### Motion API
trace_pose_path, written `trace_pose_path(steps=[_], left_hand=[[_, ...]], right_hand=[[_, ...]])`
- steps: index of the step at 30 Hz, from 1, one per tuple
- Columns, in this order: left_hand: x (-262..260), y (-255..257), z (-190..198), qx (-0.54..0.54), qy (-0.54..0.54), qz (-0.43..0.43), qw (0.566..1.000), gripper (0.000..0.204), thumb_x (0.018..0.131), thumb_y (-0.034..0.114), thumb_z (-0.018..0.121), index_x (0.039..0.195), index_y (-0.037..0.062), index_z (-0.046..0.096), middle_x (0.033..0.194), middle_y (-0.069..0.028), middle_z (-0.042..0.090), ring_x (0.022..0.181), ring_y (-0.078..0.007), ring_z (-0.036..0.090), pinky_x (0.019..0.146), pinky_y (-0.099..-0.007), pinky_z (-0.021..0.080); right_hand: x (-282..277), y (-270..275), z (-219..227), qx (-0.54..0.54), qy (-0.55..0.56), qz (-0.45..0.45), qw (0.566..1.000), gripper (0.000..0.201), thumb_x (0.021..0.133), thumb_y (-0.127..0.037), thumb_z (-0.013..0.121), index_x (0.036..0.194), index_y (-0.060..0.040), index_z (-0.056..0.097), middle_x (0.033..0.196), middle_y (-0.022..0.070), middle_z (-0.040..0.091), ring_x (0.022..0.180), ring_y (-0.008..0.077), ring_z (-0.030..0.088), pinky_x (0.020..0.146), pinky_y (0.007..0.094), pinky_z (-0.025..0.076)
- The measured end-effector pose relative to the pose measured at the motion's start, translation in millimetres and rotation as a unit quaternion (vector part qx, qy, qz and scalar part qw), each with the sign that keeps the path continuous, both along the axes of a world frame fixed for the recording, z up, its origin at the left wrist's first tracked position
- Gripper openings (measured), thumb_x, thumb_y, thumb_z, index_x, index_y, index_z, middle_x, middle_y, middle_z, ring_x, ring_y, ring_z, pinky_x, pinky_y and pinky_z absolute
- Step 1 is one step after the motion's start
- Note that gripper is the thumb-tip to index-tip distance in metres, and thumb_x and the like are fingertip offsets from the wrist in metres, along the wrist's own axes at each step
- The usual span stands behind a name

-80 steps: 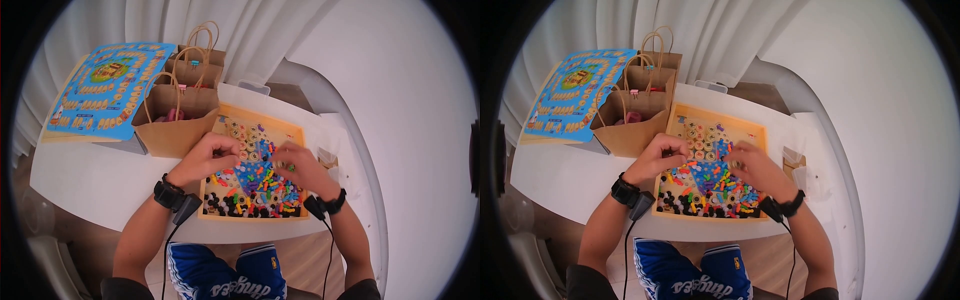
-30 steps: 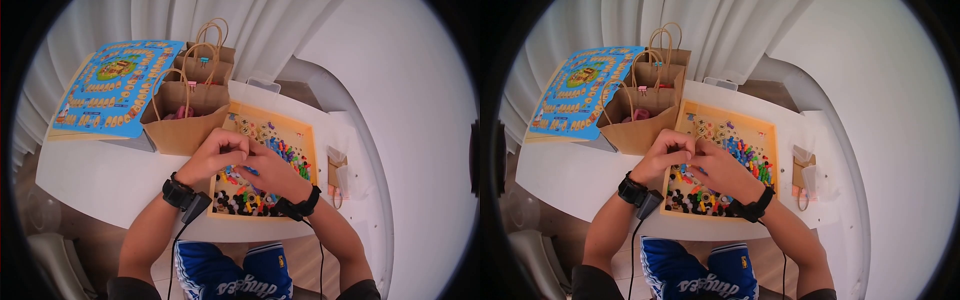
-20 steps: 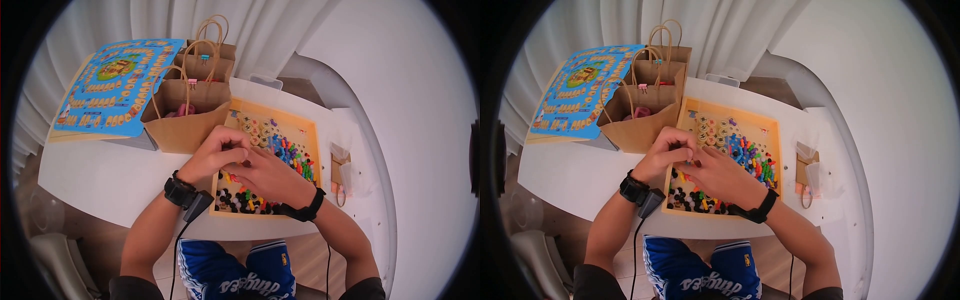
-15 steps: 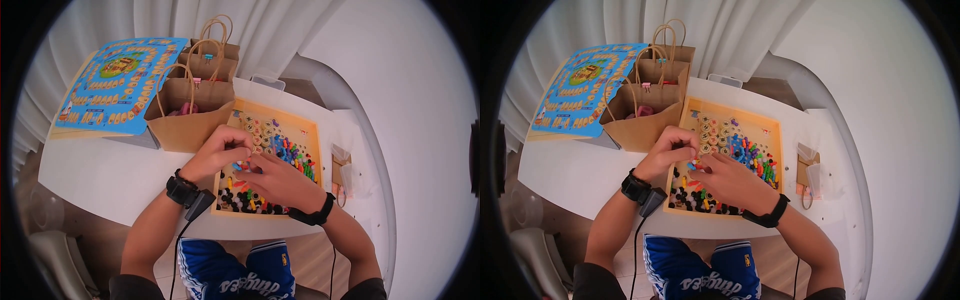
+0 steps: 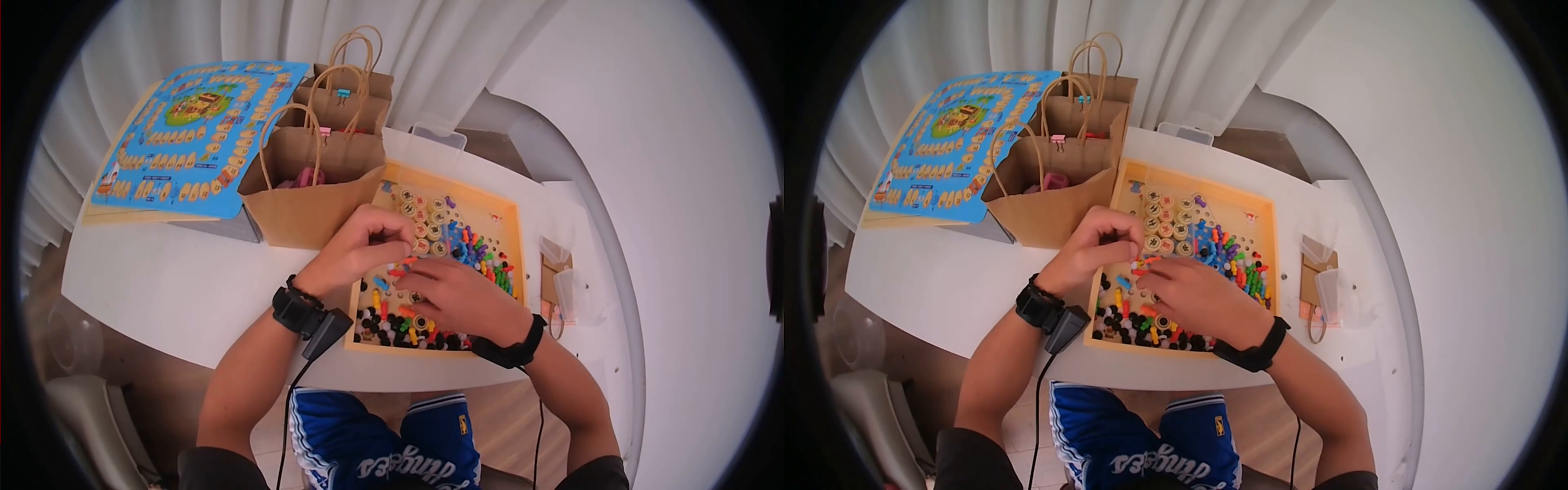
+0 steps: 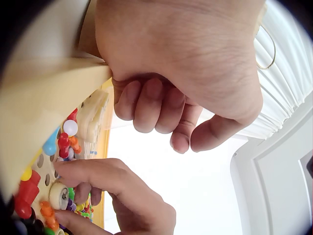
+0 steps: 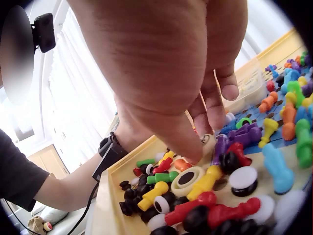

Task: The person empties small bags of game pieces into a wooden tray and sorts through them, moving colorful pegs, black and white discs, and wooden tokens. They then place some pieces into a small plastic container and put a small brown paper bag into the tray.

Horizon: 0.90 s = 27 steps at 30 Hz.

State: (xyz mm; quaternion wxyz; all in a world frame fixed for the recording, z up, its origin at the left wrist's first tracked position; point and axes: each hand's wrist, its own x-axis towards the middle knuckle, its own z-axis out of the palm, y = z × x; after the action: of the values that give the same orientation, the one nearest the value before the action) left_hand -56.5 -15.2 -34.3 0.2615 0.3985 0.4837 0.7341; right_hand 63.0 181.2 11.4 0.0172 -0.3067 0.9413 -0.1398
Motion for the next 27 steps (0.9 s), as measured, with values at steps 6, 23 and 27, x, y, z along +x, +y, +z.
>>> trace_pose_path(steps=[6, 23, 27], left_hand=[[-0.6, 0.3, -1.1, -0.005, 0.002, -0.005, 1.0, 0.016, 0.092, 0.006, 0.066, 0.08, 0.0004, 0.058, 0.07, 0.0052, 0.05, 0.068, -0.0029, 0.044, 0.061, -0.0254, 0.033], [-0.5, 1.5, -1.1, 0.003, -0.006, -0.003, 1.0, 0.015, 0.091, 0.006, 0.066, 0.08, 0.0003, 0.057, 0.07, 0.0054, 0.05, 0.067, -0.0031, 0.043, 0.061, -0.0251, 0.033], [-0.9, 0.6, -2.0, -0.004, -0.007, -0.007, 1.0, 0.014, 0.092, 0.006, 0.066, 0.081, 0.0006, 0.058, 0.07, 0.0055, 0.05, 0.068, -0.0031, 0.043, 0.062, -0.0251, 0.034]], right_hand=[[19.3, 8.3, 19.4, -0.046, -0.128, -0.046, 0.99, 0.024, 0.089, -0.013, 0.077, 0.11, -0.0059, 0.069, 0.109, 0.0108, 0.063, 0.103, 0.0311, 0.066, 0.09, 0.0404, 0.055], [19.0, 3.2, 7.3, -0.028, -0.181, -0.045, 0.982, 0.015, 0.09, -0.007, 0.072, 0.104, -0.0037, 0.069, 0.109, 0.0114, 0.066, 0.102, 0.0331, 0.067, 0.089, 0.0412, 0.056], [21.1, 5.3, 14.4, -0.054, -0.111, -0.094, 0.988, 0.013, 0.089, -0.005, 0.072, 0.102, -0.0037, 0.07, 0.107, 0.0099, 0.065, 0.1, 0.0311, 0.067, 0.089, 0.0398, 0.056]])
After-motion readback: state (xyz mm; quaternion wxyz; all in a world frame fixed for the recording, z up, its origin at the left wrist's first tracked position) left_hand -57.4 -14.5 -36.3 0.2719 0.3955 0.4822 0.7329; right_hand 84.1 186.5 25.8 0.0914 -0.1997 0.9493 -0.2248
